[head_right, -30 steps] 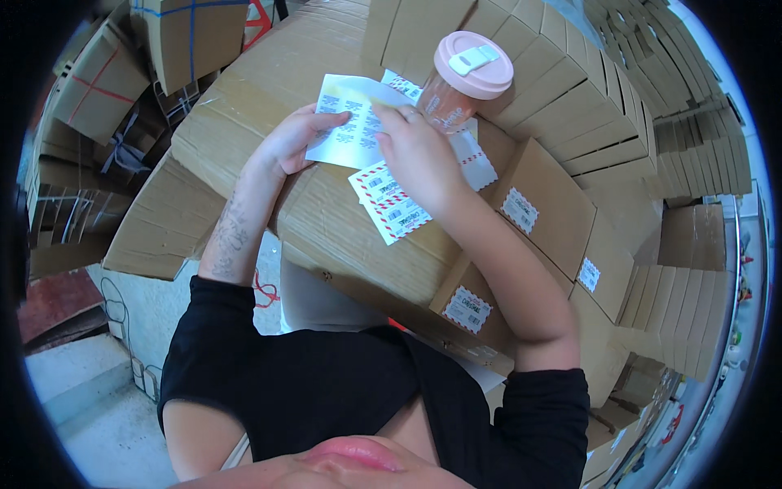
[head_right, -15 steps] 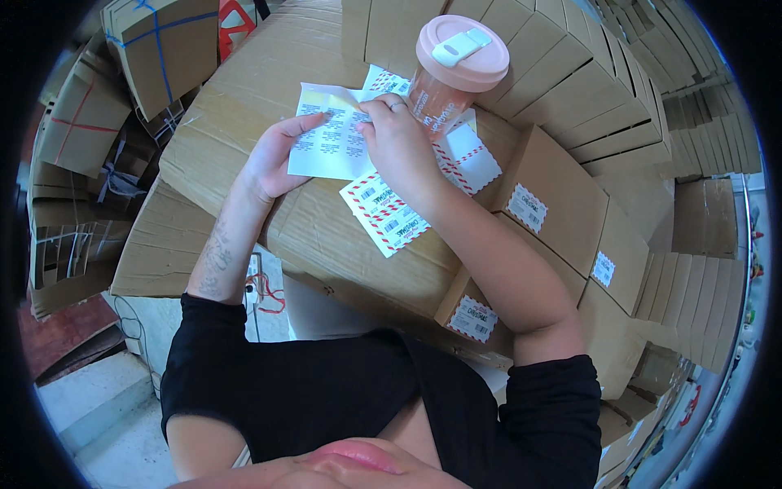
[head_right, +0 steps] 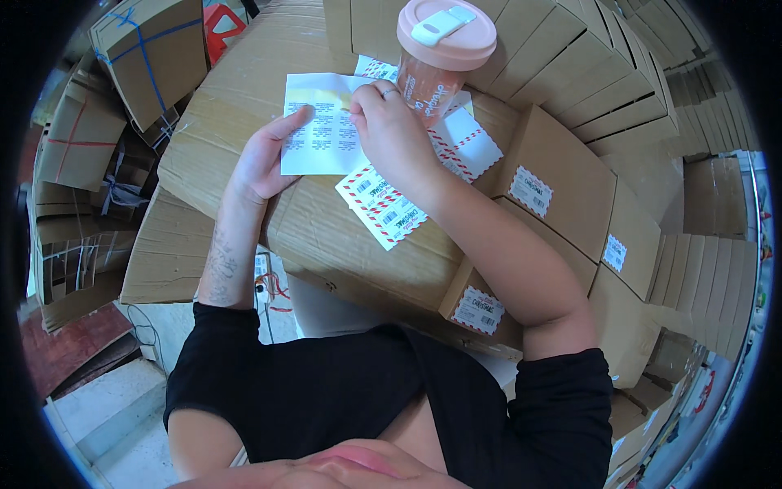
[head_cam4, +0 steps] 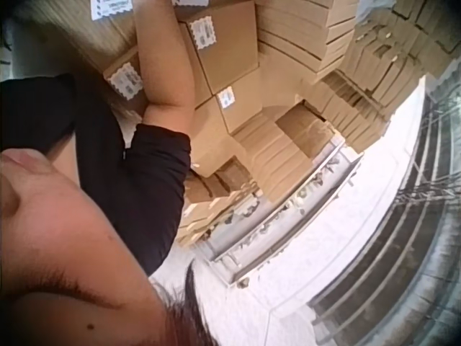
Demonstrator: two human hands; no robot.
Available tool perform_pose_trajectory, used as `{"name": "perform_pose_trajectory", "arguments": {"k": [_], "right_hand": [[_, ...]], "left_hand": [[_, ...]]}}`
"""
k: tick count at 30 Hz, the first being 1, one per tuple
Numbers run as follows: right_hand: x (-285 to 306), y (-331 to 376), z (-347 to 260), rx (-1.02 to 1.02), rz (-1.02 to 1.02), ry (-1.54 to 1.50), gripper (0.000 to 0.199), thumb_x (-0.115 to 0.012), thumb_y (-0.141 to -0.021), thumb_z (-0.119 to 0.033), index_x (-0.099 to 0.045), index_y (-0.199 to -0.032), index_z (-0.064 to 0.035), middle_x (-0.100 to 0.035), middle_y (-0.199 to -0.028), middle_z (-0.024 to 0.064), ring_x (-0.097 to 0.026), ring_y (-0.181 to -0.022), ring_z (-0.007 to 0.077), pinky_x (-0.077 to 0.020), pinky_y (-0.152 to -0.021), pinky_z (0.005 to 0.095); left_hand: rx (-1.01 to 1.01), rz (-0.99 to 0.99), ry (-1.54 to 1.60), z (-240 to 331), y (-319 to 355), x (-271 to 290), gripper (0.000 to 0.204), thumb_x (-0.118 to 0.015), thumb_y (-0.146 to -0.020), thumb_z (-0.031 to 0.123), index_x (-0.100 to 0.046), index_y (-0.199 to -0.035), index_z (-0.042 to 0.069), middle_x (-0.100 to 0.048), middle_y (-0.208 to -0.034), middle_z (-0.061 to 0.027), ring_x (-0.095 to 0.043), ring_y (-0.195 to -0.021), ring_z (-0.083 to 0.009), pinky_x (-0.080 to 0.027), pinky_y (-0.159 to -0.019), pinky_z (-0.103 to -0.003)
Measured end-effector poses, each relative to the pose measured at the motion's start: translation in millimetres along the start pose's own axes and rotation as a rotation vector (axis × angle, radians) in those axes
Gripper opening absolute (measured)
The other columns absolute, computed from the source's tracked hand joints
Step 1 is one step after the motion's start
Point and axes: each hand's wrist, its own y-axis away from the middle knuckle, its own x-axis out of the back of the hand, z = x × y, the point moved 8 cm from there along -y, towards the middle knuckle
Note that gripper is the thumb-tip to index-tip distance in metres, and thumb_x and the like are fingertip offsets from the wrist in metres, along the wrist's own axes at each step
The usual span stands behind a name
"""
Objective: Applying adhesive labels to cardboard boxes in a warehouse environment.
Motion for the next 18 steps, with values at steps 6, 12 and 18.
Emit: {"name": "perform_pose_trajectory", "arguments": {"k": [6,12,18], "right_hand": [[4,6,-14,0.032,-0.034,0.046,0.011,-0.063,-0.085,-0.002,-0.054,-0.091,-0.0050,-0.062,-0.090,0.0133,-0.063,-0.085,0.0346,-0.0509,-0.072,0.0468],[1,6,-7,-0.008,-0.073,0.013,0.019,-0.064,-0.085,-0.002,-0.052,-0.099,-0.0072,-0.065,-0.094,0.0140,-0.064,-0.089,0.0348,-0.0505,-0.075,0.0478],[2,7,-12,0.071,0.030,0.001,0.038,-0.064,-0.084,0.001,-0.049,-0.117,-0.0106,-0.067,-0.099,0.0141,-0.065,-0.094,0.0355,-0.0513,-0.079,0.0486]], "left_hand": [[-0.045,0.037,-0.078,5,5,1,0.040,-0.049,-0.104,0.021,-0.043,-0.135,-0.003,-0.060,-0.126,-0.0179,-0.065,-0.110,-0.0264,-0.058,-0.092,-0.039],[-0.046,0.035,-0.093,6,5,0,0.039,-0.049,-0.104,0.022,-0.044,-0.134,-0.002,-0.060,-0.126,-0.0180,-0.066,-0.110,-0.0262,-0.058,-0.091,-0.038],[-0.006,0.053,-0.094,4,6,1,0.042,-0.049,-0.104,0.024,-0.044,-0.134,-0.004,-0.060,-0.127,-0.0186,-0.066,-0.110,-0.0262,-0.058,-0.091,-0.037]]}}
